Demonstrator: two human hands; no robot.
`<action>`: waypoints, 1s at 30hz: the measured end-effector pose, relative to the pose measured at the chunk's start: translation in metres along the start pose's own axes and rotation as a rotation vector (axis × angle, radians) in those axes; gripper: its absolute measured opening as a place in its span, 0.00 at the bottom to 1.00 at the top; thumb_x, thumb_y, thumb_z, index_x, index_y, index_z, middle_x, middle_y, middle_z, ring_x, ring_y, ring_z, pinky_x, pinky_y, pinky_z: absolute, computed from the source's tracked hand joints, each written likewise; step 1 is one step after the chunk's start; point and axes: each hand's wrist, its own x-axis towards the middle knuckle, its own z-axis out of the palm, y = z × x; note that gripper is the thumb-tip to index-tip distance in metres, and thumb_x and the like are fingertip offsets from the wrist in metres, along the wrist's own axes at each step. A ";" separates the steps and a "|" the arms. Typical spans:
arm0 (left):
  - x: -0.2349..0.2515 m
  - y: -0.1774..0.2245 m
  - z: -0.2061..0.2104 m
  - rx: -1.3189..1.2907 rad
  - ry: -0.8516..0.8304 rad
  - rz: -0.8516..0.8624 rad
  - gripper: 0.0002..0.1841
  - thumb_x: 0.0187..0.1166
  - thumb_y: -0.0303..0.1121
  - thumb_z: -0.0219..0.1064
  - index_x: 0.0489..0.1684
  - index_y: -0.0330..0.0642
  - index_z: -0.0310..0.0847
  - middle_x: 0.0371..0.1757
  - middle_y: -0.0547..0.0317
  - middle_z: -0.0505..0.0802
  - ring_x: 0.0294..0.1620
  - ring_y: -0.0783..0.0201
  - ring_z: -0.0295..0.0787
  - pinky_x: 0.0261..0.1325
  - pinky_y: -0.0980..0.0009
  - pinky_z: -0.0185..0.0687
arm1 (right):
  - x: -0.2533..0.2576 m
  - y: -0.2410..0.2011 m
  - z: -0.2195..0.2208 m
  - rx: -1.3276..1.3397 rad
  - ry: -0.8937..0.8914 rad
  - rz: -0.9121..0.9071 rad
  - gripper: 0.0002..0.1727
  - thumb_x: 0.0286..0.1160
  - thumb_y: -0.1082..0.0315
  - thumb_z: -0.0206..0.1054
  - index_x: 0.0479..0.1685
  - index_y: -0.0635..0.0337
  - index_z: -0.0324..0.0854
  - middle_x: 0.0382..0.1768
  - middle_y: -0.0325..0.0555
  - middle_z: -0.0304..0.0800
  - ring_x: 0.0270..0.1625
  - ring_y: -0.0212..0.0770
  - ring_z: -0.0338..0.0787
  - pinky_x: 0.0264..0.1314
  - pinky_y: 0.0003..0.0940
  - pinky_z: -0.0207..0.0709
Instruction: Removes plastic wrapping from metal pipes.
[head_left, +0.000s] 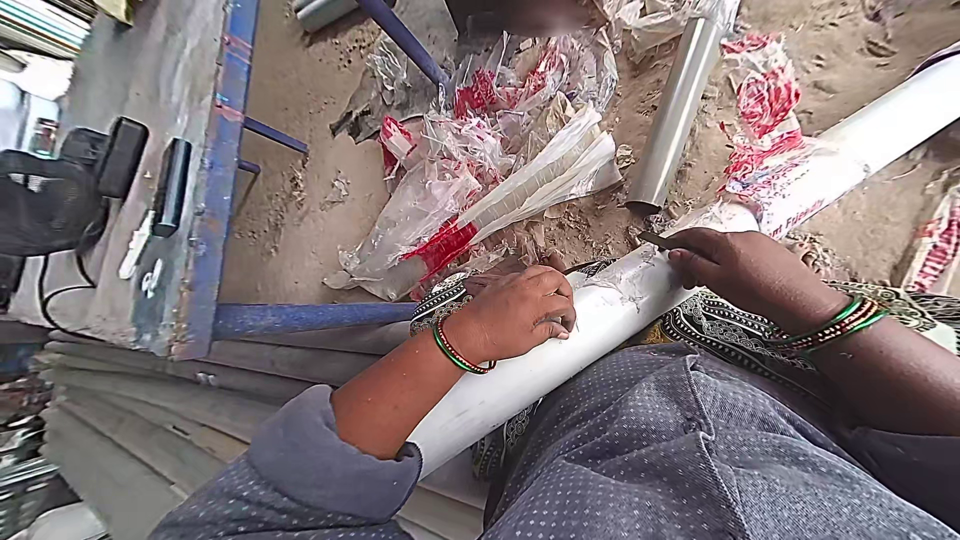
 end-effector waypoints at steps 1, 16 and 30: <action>0.001 0.001 0.002 0.024 0.016 0.005 0.09 0.75 0.38 0.68 0.33 0.45 0.92 0.50 0.53 0.93 0.69 0.49 0.84 0.70 0.52 0.79 | 0.000 0.000 0.000 -0.003 0.001 -0.004 0.17 0.93 0.58 0.55 0.62 0.54 0.86 0.32 0.47 0.93 0.37 0.52 0.92 0.42 0.61 0.78; 0.001 -0.002 0.006 -0.113 0.306 -0.168 0.15 0.79 0.42 0.66 0.45 0.40 0.91 0.54 0.51 0.92 0.66 0.55 0.85 0.72 0.56 0.77 | 0.002 0.002 0.001 -0.003 -0.006 -0.001 0.17 0.93 0.57 0.55 0.62 0.54 0.86 0.33 0.48 0.93 0.38 0.54 0.92 0.44 0.63 0.79; 0.011 0.005 0.014 0.037 0.074 0.003 0.10 0.78 0.38 0.66 0.34 0.45 0.92 0.52 0.50 0.92 0.74 0.44 0.80 0.72 0.47 0.76 | 0.001 -0.001 -0.003 -0.007 -0.021 0.016 0.17 0.93 0.58 0.55 0.65 0.56 0.85 0.33 0.50 0.93 0.37 0.55 0.92 0.44 0.63 0.78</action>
